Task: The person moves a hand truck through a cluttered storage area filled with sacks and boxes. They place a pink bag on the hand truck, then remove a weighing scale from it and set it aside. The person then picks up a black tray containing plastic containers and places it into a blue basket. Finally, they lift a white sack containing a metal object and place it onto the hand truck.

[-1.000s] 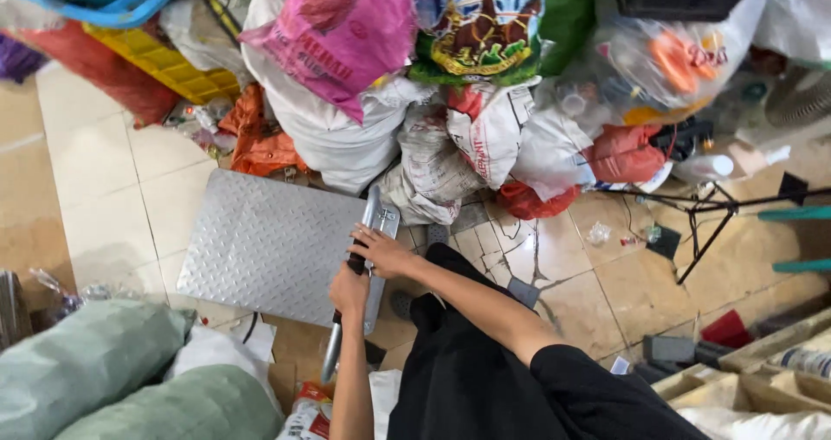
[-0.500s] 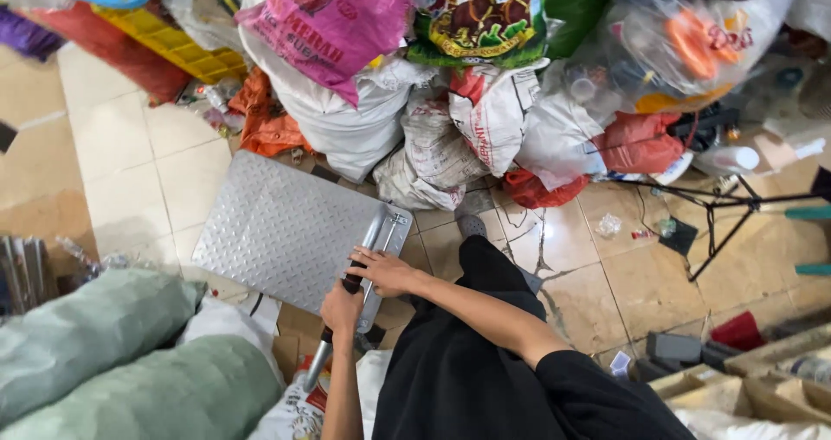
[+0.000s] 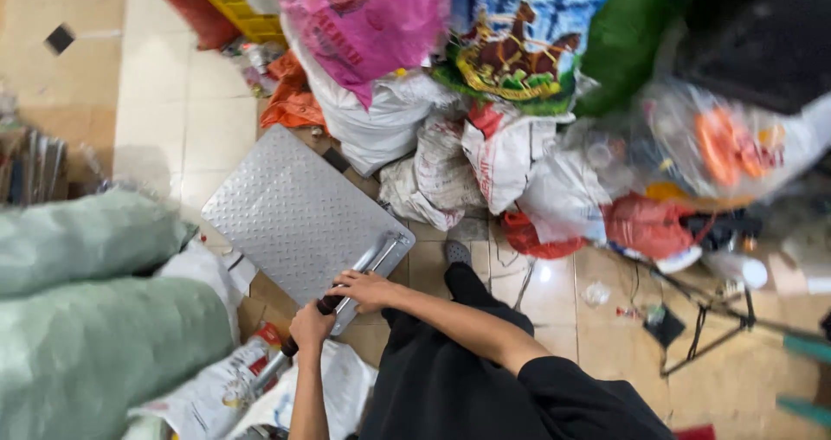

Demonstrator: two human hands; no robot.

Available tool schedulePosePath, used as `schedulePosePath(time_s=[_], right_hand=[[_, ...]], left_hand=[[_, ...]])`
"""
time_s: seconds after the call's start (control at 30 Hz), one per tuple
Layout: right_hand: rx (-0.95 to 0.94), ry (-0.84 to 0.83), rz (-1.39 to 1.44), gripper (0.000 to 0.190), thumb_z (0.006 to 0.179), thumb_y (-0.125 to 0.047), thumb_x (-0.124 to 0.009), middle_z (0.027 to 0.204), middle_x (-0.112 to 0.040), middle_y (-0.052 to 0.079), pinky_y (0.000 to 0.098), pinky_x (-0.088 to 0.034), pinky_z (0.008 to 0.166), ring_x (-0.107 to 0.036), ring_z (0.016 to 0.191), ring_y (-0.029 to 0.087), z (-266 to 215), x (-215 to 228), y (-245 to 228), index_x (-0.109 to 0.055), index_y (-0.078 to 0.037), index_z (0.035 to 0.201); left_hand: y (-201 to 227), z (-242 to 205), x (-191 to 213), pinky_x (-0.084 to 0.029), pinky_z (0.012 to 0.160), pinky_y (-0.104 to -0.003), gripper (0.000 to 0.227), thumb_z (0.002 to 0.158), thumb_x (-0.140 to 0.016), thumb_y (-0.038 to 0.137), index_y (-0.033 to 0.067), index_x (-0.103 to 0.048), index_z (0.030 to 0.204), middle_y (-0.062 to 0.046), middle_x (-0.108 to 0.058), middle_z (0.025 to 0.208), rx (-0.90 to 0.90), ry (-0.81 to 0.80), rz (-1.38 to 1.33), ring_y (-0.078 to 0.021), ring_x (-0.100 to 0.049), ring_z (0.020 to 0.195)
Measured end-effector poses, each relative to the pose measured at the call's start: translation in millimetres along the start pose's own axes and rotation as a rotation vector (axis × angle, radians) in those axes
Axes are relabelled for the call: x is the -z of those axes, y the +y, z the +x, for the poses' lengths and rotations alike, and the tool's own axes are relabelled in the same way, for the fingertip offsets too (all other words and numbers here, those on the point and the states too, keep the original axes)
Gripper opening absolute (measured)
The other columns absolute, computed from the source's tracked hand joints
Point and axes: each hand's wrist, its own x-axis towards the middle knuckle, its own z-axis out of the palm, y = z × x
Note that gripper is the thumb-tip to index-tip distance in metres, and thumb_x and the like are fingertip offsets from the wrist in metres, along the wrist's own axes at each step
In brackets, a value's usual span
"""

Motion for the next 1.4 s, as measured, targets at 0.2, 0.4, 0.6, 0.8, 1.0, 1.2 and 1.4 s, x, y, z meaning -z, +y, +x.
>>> schedulePosePath(time_s=[0.2,0.4,0.6,0.8,1.0,1.2,1.4], right_hand=[[0.044,-0.015,-0.118,0.076,0.079,-0.008,-0.068,0.142,-0.052,0.015,0.0510,-0.057,0.082,-0.048,0.135,0.036,-25,-34,25,-0.046,-0.023,0.150],[0.031,0.008,-0.218,0.049,0.085,-0.014,-0.064,0.116,-0.060,0.020,0.0533,-0.056,0.079,-0.059,0.111,0.042,-49,-53,44,-0.058,-0.015,0.134],[-0.046,0.073,-0.556,0.025,0.095,-0.017,-0.060,0.095,-0.068,0.016,0.0494,-0.052,0.073,-0.067,0.092,0.036,-81,-95,50,-0.062,-0.009,0.119],[0.004,0.143,-0.889,0.014,0.076,-0.023,-0.069,0.085,-0.074,0.013,0.0486,-0.053,0.082,-0.071,0.092,0.033,-99,-103,36,-0.076,-0.011,0.081],[-0.159,0.054,-0.421,0.021,0.060,-0.022,-0.076,0.077,-0.071,0.021,0.0532,-0.057,0.073,-0.071,0.078,0.041,-153,-81,10,-0.076,-0.011,0.077],[-0.161,0.005,-0.397,0.024,0.062,-0.026,-0.077,0.079,-0.072,0.021,0.0536,-0.056,0.072,-0.071,0.077,0.042,-207,-74,-31,-0.074,-0.009,0.079],[-0.160,0.002,-0.392,0.027,0.067,-0.033,-0.078,0.079,-0.072,0.019,0.0520,-0.056,0.071,-0.071,0.076,0.040,-247,-72,-37,-0.073,-0.009,0.079]], left_hand=[[18,-38,-32,-0.058,0.082,-0.052,0.030,0.075,-0.072,0.035,0.0160,-0.077,0.097,-0.019,-0.076,0.094,0.081,0.021,-0.043,-0.0402,-0.073,0.093],[51,-79,-43,-0.058,0.077,-0.051,0.028,0.074,-0.073,0.033,0.0162,-0.076,0.096,-0.017,-0.076,0.090,0.048,0.038,-0.137,-0.0384,-0.073,0.088],[63,-107,-89,-0.058,0.076,-0.052,0.023,0.077,-0.073,0.031,0.0135,-0.075,0.092,-0.018,-0.075,0.088,-0.033,0.100,-0.162,-0.0393,-0.073,0.086],[72,-139,-118,-0.057,0.072,-0.053,0.020,0.071,-0.072,0.019,0.0120,-0.073,0.090,-0.019,-0.074,0.086,-0.162,0.161,-0.216,-0.0412,-0.072,0.083],[93,-170,-139,-0.056,0.073,-0.055,0.014,0.074,-0.070,0.019,0.0114,-0.073,0.086,-0.019,-0.074,0.085,-0.217,0.197,-0.279,-0.0413,-0.072,0.082],[108,-228,-149,-0.058,0.074,-0.051,0.019,0.073,-0.073,0.019,0.0102,-0.073,0.090,-0.019,-0.074,0.085,-0.207,0.184,-0.269,-0.0397,-0.073,0.081],[131,-261,-156,-0.058,0.072,-0.051,0.025,0.068,-0.077,0.018,0.0088,-0.073,0.091,-0.019,-0.074,0.084,-0.190,0.157,-0.312,-0.0405,-0.072,0.079]])
